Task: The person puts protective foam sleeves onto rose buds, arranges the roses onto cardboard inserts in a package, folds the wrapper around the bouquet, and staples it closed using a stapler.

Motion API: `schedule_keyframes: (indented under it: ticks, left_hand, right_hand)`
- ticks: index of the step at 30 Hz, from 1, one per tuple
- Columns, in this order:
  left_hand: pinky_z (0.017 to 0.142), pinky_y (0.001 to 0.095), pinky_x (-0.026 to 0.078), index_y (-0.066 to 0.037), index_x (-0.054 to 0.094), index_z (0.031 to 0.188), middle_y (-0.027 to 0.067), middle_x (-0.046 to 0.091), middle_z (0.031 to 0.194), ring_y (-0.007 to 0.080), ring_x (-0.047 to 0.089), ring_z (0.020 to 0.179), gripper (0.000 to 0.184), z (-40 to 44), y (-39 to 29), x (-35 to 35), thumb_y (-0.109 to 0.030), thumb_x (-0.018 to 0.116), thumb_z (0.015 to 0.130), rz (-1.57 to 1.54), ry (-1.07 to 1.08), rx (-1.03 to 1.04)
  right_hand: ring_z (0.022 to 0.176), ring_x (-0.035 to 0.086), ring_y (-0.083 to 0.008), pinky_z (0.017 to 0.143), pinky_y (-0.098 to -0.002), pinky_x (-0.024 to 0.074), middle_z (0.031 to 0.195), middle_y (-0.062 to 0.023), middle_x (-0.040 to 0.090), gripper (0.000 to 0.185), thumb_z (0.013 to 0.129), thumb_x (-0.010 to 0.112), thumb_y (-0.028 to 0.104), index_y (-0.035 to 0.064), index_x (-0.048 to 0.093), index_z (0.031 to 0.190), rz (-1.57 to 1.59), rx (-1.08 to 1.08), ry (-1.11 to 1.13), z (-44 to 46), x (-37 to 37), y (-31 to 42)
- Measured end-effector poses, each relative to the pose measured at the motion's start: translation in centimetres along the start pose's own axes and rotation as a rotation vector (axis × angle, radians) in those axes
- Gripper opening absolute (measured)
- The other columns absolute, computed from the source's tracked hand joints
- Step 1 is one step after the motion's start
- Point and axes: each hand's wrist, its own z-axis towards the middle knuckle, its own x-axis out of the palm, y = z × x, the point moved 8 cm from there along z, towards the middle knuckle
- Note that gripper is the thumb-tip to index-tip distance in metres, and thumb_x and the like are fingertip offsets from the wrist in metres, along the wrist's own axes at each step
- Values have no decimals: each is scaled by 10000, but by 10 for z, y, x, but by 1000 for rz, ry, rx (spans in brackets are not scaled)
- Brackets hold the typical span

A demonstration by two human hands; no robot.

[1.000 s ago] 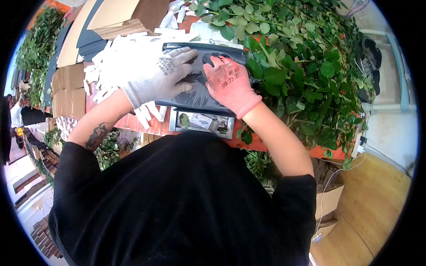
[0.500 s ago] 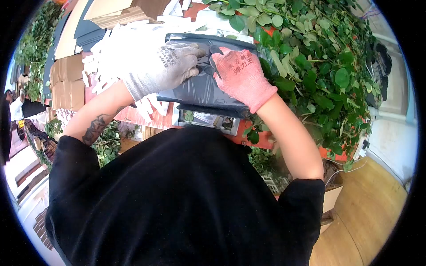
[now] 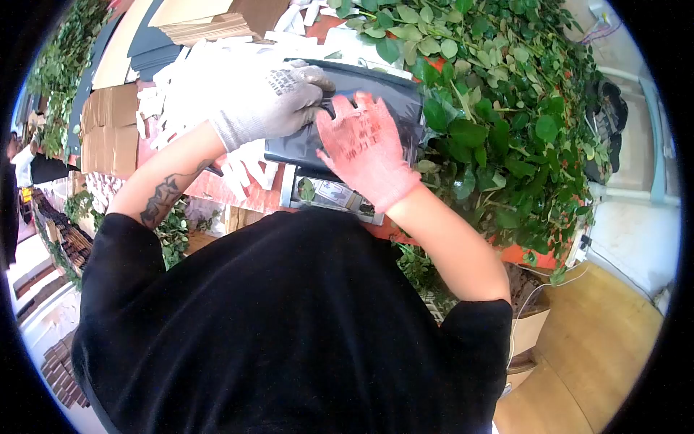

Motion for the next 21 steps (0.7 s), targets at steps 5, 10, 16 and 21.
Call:
schedule_keyframes:
  ticks: [5, 10, 16, 21]
  left_hand:
    - [756, 403, 459, -49, 590, 862, 121, 571, 887, 304, 585, 868, 201, 1, 14, -7, -230, 625, 783, 100, -143, -6]
    - [888, 358, 445, -46, 619, 1065, 115, 618, 1097, 273, 575, 1032, 300, -66, 13, -81, -81, 632, 767, -111, -599, -140]
    - [848, 360, 450, -47, 618, 1007, 102, 627, 1029, 269, 590, 961, 268, -257, 65, -44, -18, 622, 741, -164, -818, -718]
    - [840, 375, 438, -38, 622, 964, 97, 632, 1014, 283, 592, 952, 262, -325, 73, 28, 2, 622, 706, -166, -788, -904]
  right_hand:
    - [932, 608, -269, 807, -381, 470, 983, -117, 637, 358, 814, 576, 395, 94, 622, 1001, 188, 201, 288, 24, 25, -9]
    - [890, 621, -272, 773, -389, 481, 908, -96, 649, 263, 782, 612, 309, 94, 632, 932, 171, 235, 134, 25, 25, -14]
    - [1019, 573, -290, 923, -403, 396, 1073, -113, 624, 357, 750, 633, 242, 82, 621, 1069, 47, 251, 12, 8, 48, -31]
    - [1025, 541, -345, 929, -413, 367, 1103, -159, 603, 438, 861, 528, 352, -9, 586, 1103, 99, 163, -67, -5, 46, -40]
